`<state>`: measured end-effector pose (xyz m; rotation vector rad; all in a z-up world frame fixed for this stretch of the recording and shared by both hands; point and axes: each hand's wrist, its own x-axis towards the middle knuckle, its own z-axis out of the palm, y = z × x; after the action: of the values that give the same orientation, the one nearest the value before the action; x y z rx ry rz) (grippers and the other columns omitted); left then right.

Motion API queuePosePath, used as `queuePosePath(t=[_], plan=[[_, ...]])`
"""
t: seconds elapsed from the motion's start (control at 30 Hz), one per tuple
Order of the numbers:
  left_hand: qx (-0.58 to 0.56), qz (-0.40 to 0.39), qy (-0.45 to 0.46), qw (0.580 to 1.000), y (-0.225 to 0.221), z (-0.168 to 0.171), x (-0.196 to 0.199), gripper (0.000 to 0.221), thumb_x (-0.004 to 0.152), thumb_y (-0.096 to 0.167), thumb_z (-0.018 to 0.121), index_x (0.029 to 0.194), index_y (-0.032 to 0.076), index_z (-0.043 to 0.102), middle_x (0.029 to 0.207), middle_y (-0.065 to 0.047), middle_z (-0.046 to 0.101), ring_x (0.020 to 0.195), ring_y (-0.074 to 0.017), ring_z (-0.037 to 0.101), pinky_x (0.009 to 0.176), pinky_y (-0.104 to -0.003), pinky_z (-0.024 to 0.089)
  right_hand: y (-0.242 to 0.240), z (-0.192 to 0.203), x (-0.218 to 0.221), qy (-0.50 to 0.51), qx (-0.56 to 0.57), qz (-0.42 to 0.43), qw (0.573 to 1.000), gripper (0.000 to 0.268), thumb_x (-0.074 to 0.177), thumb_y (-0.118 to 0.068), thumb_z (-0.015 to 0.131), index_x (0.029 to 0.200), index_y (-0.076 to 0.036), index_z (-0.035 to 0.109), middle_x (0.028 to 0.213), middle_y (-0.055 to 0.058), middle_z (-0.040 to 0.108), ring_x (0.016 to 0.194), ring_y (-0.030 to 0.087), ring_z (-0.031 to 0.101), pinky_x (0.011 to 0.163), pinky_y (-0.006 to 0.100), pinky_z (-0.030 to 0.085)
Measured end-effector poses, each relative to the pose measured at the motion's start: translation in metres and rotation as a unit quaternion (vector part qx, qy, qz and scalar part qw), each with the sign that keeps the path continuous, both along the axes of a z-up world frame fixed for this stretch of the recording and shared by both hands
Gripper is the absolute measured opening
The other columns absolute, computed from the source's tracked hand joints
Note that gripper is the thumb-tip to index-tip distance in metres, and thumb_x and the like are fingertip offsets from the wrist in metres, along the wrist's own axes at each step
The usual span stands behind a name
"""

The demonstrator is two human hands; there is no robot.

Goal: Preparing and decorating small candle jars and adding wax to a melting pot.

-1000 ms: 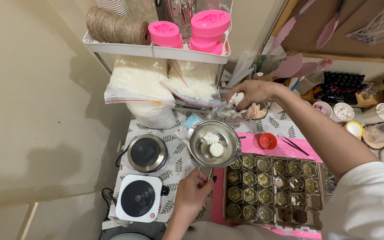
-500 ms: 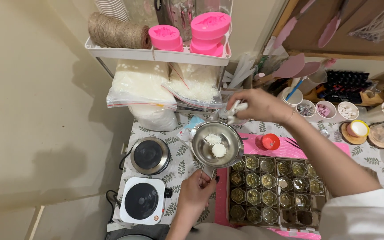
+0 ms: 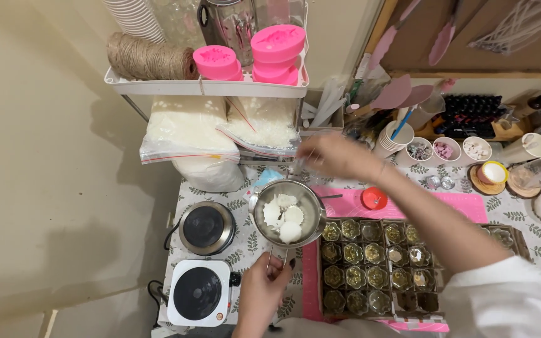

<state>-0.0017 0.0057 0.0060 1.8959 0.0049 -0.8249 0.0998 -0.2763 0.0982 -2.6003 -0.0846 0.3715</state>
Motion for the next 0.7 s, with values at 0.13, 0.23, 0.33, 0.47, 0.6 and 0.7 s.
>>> queuePosePath(t=[0.13,0.23,0.33,0.47,0.6,0.7], plan=[[-0.009,0.003,-0.003,1.000,0.005,0.000,-0.004,0.016,0.085,0.012,0.074,0.088,-0.001,0.064,0.053,-0.008,0.065,0.036,-0.0126,0.054,0.037,-0.030,0.038,-0.063,-0.054,0.045,0.042,-0.148,-0.013,0.988,0.031,0.089,-0.019,0.066,0.116,-0.013,0.079,0.106,0.013,0.078,0.102,0.031,0.073,0.094,0.042,0.056],[-0.016,0.005,0.000,1.000,0.007,0.004,-0.004,0.015,0.086,0.011,0.074,0.087,-0.001,0.065,0.053,-0.007,0.065,0.036,-0.0120,0.054,0.036,-0.029,0.038,-0.072,-0.097,0.071,0.155,-0.213,0.070,0.962,0.039,0.086,-0.027,0.069,0.121,-0.013,0.077,0.111,0.013,0.077,0.104,0.031,0.072,0.093,0.042,0.055],[-0.008,0.002,0.012,1.000,0.007,0.006,-0.007,0.015,0.087,0.012,0.074,0.087,-0.001,0.065,0.051,-0.007,0.063,0.036,-0.0120,0.053,0.037,-0.029,0.037,-0.077,-0.130,0.088,0.187,-0.234,0.133,0.945,0.054,0.082,-0.033,0.081,0.130,-0.012,0.067,0.125,0.014,0.068,0.113,0.032,0.064,0.093,0.043,0.053],[-0.024,0.015,0.006,1.000,0.011,0.004,-0.009,0.017,0.087,0.012,0.074,0.086,-0.002,0.065,0.050,-0.007,0.063,0.036,-0.0116,0.053,0.037,-0.028,0.036,-0.075,-0.146,0.103,0.368,-0.133,0.014,0.920,0.051,0.082,-0.035,0.083,0.124,-0.008,0.071,0.120,0.014,0.075,0.105,0.027,0.073,0.085,0.041,0.062],[-0.029,0.014,0.014,0.999,0.012,0.005,-0.009,0.017,0.087,0.014,0.073,0.087,-0.001,0.066,0.051,-0.007,0.064,0.036,-0.0116,0.053,0.037,-0.028,0.036,-0.078,-0.149,0.100,0.391,-0.076,-0.009,0.917,0.044,0.080,-0.026,0.085,0.118,-0.006,0.074,0.109,0.015,0.075,0.096,0.027,0.074,0.081,0.042,0.065],[-0.029,0.016,0.018,0.999,0.014,0.003,-0.011,0.017,0.087,0.014,0.073,0.087,-0.002,0.066,0.052,-0.007,0.065,0.037,-0.0115,0.053,0.038,-0.028,0.037,-0.109,-0.181,0.109,0.395,0.021,-0.023,0.918,0.038,0.083,-0.026,0.078,0.110,0.000,0.078,0.098,0.017,0.080,0.086,0.028,0.077,0.077,0.041,0.066]])
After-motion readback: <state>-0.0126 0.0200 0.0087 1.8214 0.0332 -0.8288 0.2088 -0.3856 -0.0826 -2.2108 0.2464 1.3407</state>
